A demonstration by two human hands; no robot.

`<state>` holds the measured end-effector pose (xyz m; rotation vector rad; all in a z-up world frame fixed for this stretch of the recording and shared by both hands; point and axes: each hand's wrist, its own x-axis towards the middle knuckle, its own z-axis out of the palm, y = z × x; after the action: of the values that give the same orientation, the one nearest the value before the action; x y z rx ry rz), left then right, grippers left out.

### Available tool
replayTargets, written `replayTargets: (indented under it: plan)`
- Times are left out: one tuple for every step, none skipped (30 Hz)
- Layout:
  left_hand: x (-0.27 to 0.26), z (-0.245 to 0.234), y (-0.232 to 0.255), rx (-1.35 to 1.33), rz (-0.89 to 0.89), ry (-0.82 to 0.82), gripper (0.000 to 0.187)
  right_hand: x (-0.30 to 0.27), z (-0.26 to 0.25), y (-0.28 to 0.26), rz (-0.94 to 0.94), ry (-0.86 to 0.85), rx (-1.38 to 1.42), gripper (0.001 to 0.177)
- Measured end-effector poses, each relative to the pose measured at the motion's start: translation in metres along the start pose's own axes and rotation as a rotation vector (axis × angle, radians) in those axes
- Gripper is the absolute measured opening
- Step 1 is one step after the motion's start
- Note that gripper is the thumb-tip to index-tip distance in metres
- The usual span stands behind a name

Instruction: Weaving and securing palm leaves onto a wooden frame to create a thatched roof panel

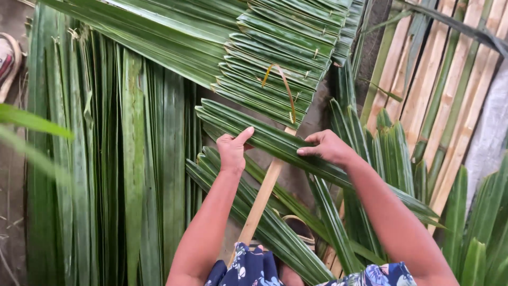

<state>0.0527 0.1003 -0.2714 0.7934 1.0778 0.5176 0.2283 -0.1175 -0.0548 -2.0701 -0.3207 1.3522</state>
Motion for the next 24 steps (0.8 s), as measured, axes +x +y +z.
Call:
replayTargets:
  plan:
    - [0.005, 0.000, -0.003, 0.007, -0.002, 0.003, 0.022, 0.004, 0.002, 0.003, 0.002, -0.004, 0.006, 0.021]
    - [0.011, 0.004, -0.008, 0.003, -0.004, 0.000, 0.022, 0.008, 0.001, 0.006, -0.001, -0.005, 0.077, 0.021]
    - [0.017, 0.007, -0.012, -0.001, -0.006, -0.003, 0.022, 0.012, 0.000, 0.008, -0.003, -0.005, 0.148, 0.021]
    - [0.017, 0.007, -0.016, 0.005, -0.012, -0.003, 0.022, 0.014, -0.001, 0.010, 0.003, -0.006, 0.153, 0.021]
    - [0.016, 0.006, -0.019, 0.009, -0.021, 0.005, 0.022, 0.015, -0.001, 0.013, -0.002, -0.011, 0.167, 0.022]
    - [0.019, 0.010, -0.021, 0.008, -0.025, 0.008, 0.022, 0.017, -0.005, 0.012, -0.014, -0.012, 0.177, 0.023]
    - [0.020, 0.009, -0.021, 0.008, -0.026, 0.004, 0.022, 0.017, -0.006, 0.011, -0.014, -0.009, 0.179, 0.023]
    - [0.020, 0.007, -0.021, 0.015, -0.020, 0.012, 0.023, 0.018, -0.007, 0.010, -0.015, -0.010, 0.181, 0.023]
    - [0.021, 0.005, -0.021, 0.021, -0.015, 0.019, 0.023, 0.018, -0.008, 0.009, -0.016, -0.011, 0.184, 0.023]
    - [0.015, 0.010, -0.014, 0.023, -0.011, 0.021, 0.023, 0.022, -0.010, 0.011, -0.019, -0.013, 0.186, 0.023]
    - [0.009, 0.014, -0.006, 0.023, -0.014, 0.016, 0.024, 0.025, -0.011, 0.014, -0.029, -0.021, 0.208, 0.025]
    - [0.003, 0.020, 0.001, 0.021, -0.015, 0.012, 0.024, 0.029, -0.013, 0.016, -0.039, -0.027, 0.229, 0.027]
    - [0.010, 0.017, -0.006, 0.022, -0.010, 0.013, 0.024, 0.031, -0.013, 0.019, -0.043, -0.029, 0.230, 0.027]
    - [0.017, 0.014, -0.013, 0.016, -0.005, 0.008, 0.024, 0.034, -0.013, 0.021, -0.055, -0.033, 0.247, 0.030]
    - [0.023, 0.009, -0.018, 0.010, 0.000, 0.004, 0.024, 0.037, -0.012, 0.022, -0.068, -0.036, 0.265, 0.032]
    - [0.020, 0.012, -0.017, 0.006, 0.013, 0.013, 0.024, 0.036, -0.013, 0.022, -0.079, -0.047, 0.260, 0.032]
    - [0.018, 0.015, -0.016, -0.011, 0.010, 0.012, 0.024, 0.036, -0.013, 0.022, -0.093, -0.049, 0.260, 0.034]
    - [0.014, 0.019, -0.016, -0.029, 0.005, 0.010, 0.023, 0.034, -0.014, 0.023, -0.103, -0.050, 0.260, 0.035]
    - [0.012, 0.018, -0.012, -0.034, 0.015, 0.018, 0.023, 0.040, -0.012, 0.028, -0.112, -0.059, 0.254, 0.035]
    - [0.009, 0.019, -0.009, -0.037, 0.010, 0.008, 0.023, 0.044, -0.012, 0.035, -0.109, -0.045, 0.277, 0.037]
    - [0.007, 0.021, -0.008, -0.040, 0.006, -0.003, 0.023, 0.049, -0.012, 0.042, -0.106, -0.032, 0.299, 0.038]
    - [0.011, 0.018, -0.010, -0.042, 0.007, -0.003, 0.023, 0.048, -0.011, 0.042, -0.107, -0.032, 0.297, 0.038]
    - [0.015, 0.016, -0.013, -0.041, 0.007, 0.002, 0.024, 0.048, -0.011, 0.042, -0.120, -0.029, 0.300, 0.038]
    - [0.019, 0.014, -0.017, -0.040, 0.007, 0.005, 0.024, 0.048, -0.011, 0.042, -0.133, -0.025, 0.304, 0.037]
